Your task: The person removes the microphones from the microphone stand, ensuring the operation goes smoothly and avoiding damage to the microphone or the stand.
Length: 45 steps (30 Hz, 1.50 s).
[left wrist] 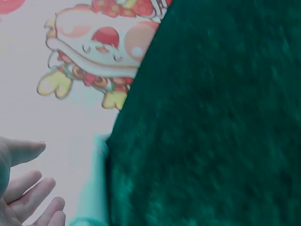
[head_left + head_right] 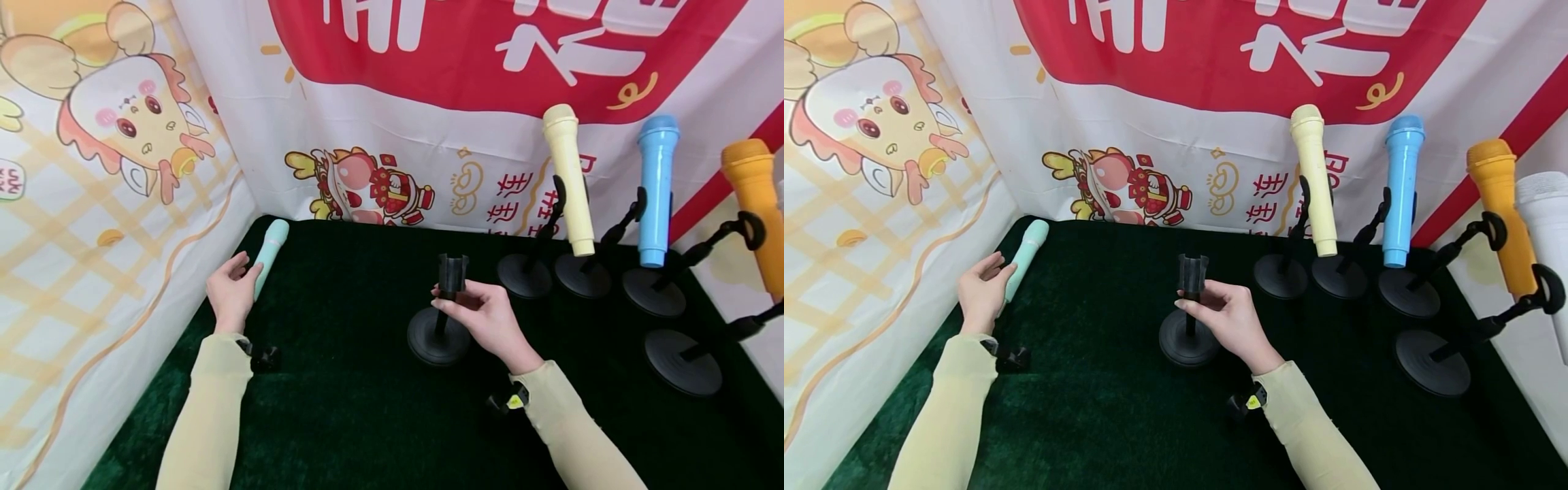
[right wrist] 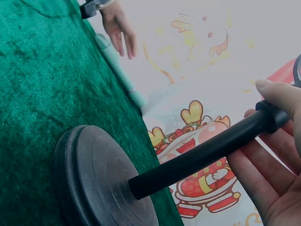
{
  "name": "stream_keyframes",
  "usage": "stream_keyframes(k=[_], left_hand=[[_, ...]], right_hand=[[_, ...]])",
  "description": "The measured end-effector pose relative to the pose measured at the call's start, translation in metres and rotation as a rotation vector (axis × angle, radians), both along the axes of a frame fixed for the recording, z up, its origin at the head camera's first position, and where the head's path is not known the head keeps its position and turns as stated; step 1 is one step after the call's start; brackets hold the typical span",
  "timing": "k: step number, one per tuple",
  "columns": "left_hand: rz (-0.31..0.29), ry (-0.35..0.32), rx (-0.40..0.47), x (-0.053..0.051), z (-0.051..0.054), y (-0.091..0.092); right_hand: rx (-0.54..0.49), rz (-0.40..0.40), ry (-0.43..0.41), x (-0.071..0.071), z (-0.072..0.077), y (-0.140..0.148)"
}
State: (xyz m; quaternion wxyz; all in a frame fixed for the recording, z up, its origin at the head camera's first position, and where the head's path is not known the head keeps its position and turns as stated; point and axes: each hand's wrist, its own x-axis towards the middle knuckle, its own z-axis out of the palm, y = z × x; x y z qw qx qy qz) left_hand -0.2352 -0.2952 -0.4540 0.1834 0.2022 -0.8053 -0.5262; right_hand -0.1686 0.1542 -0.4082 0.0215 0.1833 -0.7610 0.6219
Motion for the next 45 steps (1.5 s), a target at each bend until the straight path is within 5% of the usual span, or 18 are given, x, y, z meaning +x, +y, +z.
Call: stream_keyframes(k=[8,18,34,45], left_hand=[[-0.069,0.147,-0.003,0.000,0.025,0.028],[-0.273,0.190,-0.022,0.005,0.042,0.070],[-0.515,0.182,-0.001,0.019,0.032,0.126],[-0.606,0.159,0.036,0.025,0.028,0.157]], right_hand=[[-0.008,0.000,0.008,-0.002,-0.003,0.001],[-0.016,-0.003,-0.001,-0.002,-0.002,0.000],[0.049,-0.043,-0.067,0.003,-0.013,0.003],[0.106,-0.047,0.017,0.005,-0.024,0.004]])
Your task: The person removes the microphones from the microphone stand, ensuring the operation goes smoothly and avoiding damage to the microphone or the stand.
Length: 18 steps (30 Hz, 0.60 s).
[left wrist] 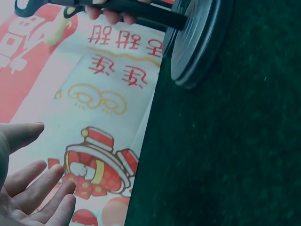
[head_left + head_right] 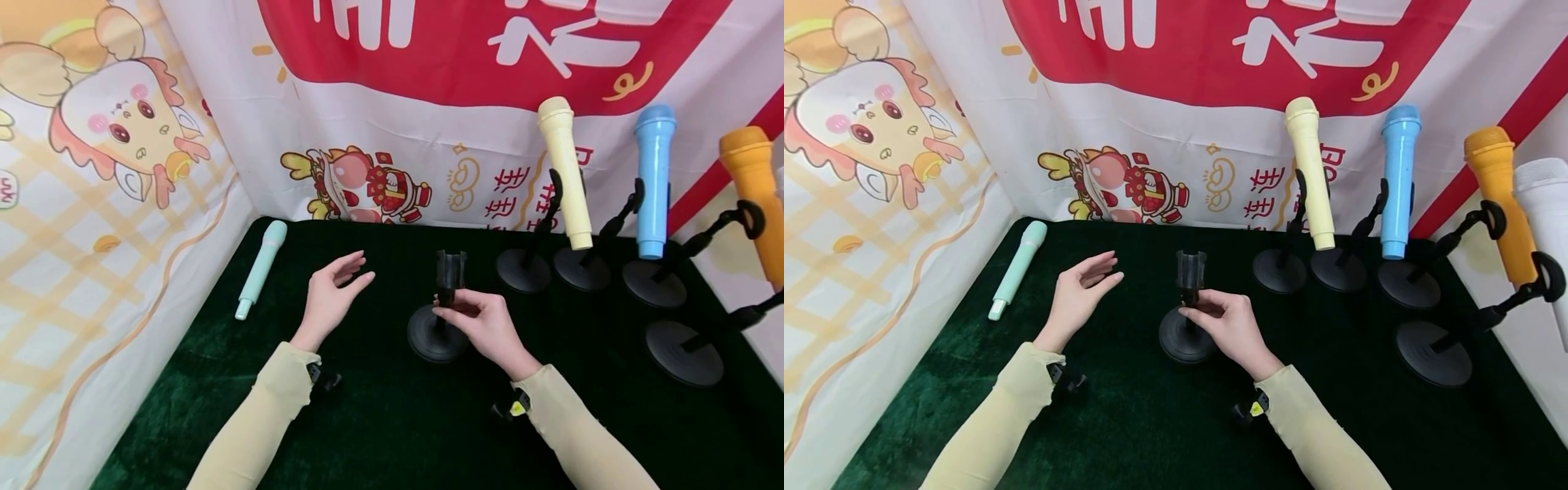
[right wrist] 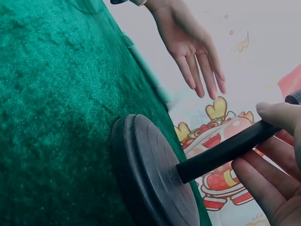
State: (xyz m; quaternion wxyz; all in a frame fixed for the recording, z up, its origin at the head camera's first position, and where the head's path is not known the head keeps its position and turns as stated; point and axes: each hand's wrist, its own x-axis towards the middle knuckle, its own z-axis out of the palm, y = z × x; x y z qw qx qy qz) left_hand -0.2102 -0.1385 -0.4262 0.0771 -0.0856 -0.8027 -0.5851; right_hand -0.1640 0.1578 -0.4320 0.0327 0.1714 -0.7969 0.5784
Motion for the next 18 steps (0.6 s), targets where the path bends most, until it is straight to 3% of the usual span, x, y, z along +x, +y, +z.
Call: stream_keyframes(k=[6,12,18], left_hand=[[-0.024,-0.009,-0.009,0.000,-0.001,0.011],[-0.046,-0.012,-0.009,-0.001,-0.001,0.020],[-0.057,-0.015,-0.025,-0.002,-0.003,0.027]], right_hand=[[-0.019,-0.004,0.097,0.001,0.000,0.008],[-0.037,-0.101,0.110,0.005,0.003,0.031],[0.053,-0.266,0.116,0.024,0.033,0.054]])
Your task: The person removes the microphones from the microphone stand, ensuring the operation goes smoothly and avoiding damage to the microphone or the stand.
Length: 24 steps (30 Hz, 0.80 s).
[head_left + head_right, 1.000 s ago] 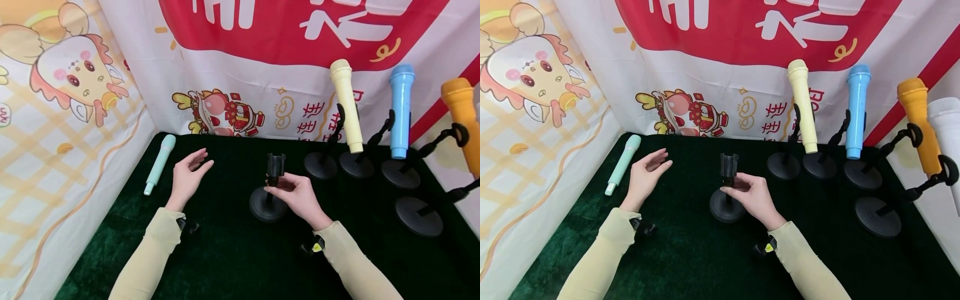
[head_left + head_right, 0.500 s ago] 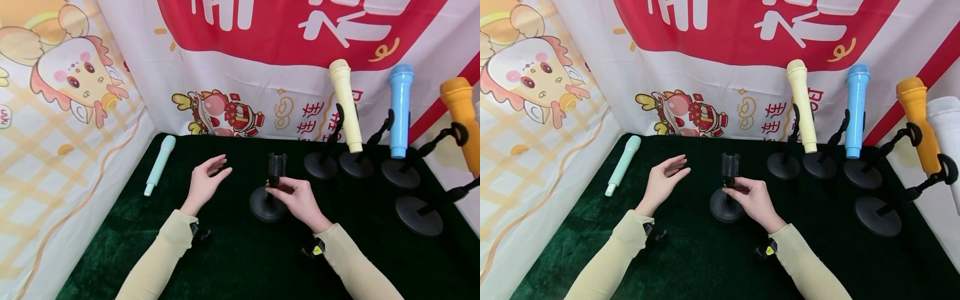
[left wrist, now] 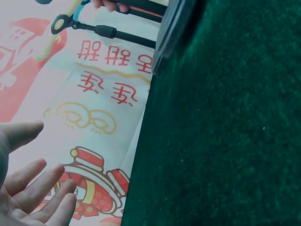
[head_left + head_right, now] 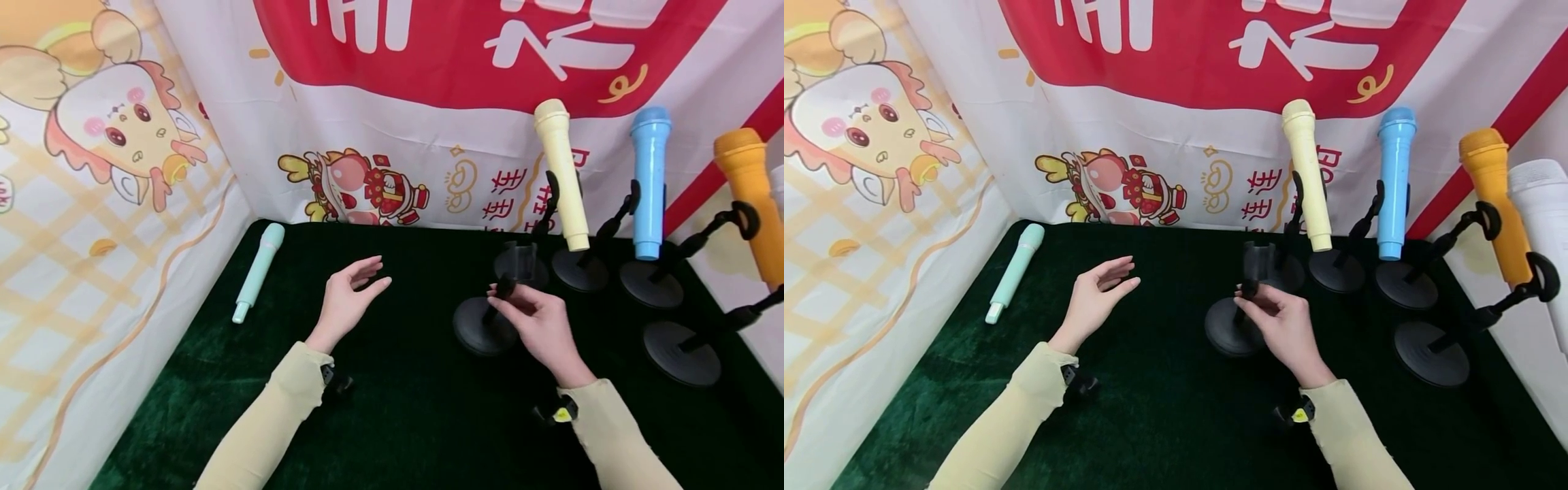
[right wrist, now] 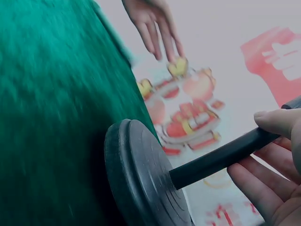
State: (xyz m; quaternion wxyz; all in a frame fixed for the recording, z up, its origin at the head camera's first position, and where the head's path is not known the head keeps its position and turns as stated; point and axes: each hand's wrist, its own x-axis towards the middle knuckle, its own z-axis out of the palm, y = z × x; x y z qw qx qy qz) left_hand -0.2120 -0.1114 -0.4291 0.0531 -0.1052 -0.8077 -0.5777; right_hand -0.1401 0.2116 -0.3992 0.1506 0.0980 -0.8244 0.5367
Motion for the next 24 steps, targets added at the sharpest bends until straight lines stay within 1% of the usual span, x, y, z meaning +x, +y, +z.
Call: stream_keyframes(k=[1,2,4,8,10,14,19,24], left_hand=[[-0.004,-0.001,-0.001,0.000,-0.001,0.001],[-0.010,-0.001,0.000,0.000,-0.002,0.001],[-0.014,-0.005,-0.001,-0.001,-0.004,0.003],[-0.020,-0.016,-0.003,0.000,-0.003,0.004],[-0.018,-0.021,-0.005,0.001,-0.003,0.005],[-0.017,-0.022,-0.011,0.001,-0.003,0.004],[-0.016,-0.021,-0.022,0.000,-0.003,0.004],[-0.017,-0.019,-0.019,0.000,-0.003,0.004]], right_hand=[[0.017,-0.029,0.007,0.003,0.004,0.005],[0.034,-0.060,0.015,0.005,0.004,0.011],[0.061,-0.118,0.033,0.004,-0.002,0.028],[0.106,-0.237,0.047,0.002,-0.019,0.067],[0.130,-0.284,0.053,0.004,-0.022,0.082],[0.148,-0.356,0.052,0.009,-0.025,0.108],[0.149,-0.440,0.014,0.014,-0.027,0.131],[0.142,-0.463,0.004,0.014,-0.028,0.143]])
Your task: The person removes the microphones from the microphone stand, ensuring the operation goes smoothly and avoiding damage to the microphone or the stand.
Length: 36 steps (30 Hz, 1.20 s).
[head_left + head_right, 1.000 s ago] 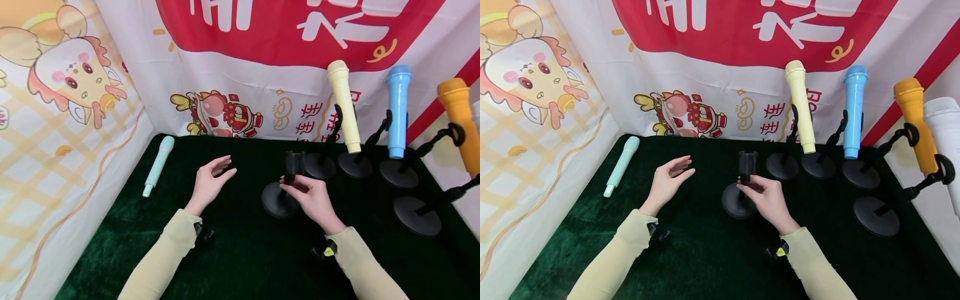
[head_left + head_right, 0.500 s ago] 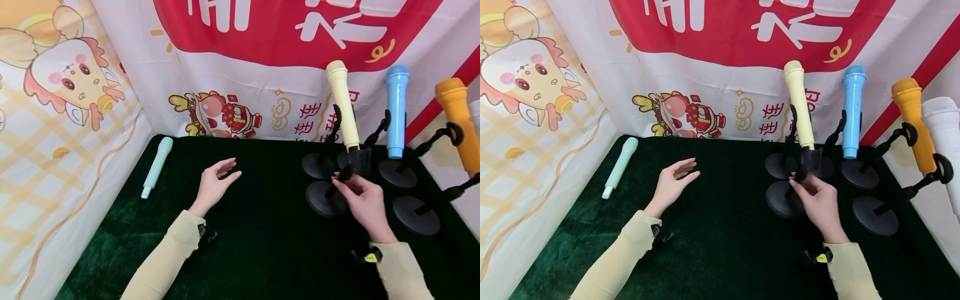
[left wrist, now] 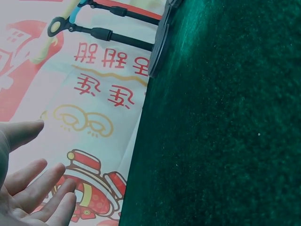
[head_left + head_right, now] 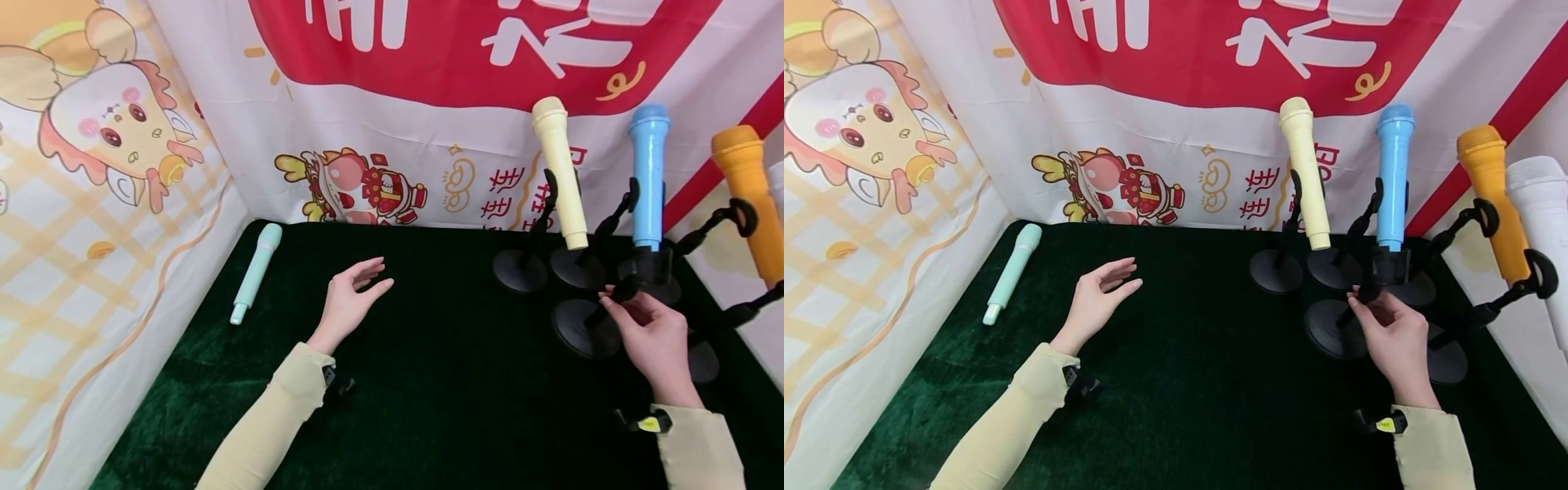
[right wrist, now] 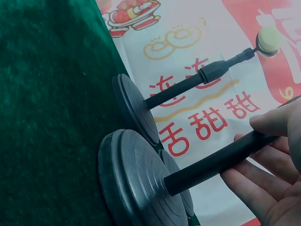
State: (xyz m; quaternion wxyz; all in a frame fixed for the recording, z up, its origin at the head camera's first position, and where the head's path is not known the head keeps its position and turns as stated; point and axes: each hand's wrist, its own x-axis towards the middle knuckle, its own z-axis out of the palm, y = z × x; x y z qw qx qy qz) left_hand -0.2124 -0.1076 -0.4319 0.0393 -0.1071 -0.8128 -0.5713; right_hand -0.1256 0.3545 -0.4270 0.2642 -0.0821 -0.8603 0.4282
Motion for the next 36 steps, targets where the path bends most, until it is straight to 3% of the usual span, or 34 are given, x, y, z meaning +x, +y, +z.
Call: stream_keyframes(k=[19,36], left_hand=[[-0.022,-0.024,-0.004,-0.002,-0.001,0.000],[-0.048,-0.028,0.004,-0.002,0.000,0.001]], right_hand=[[-0.038,-0.010,-0.094,0.014,0.003,0.026],[-0.017,0.010,-0.083,0.016,0.000,0.026]])
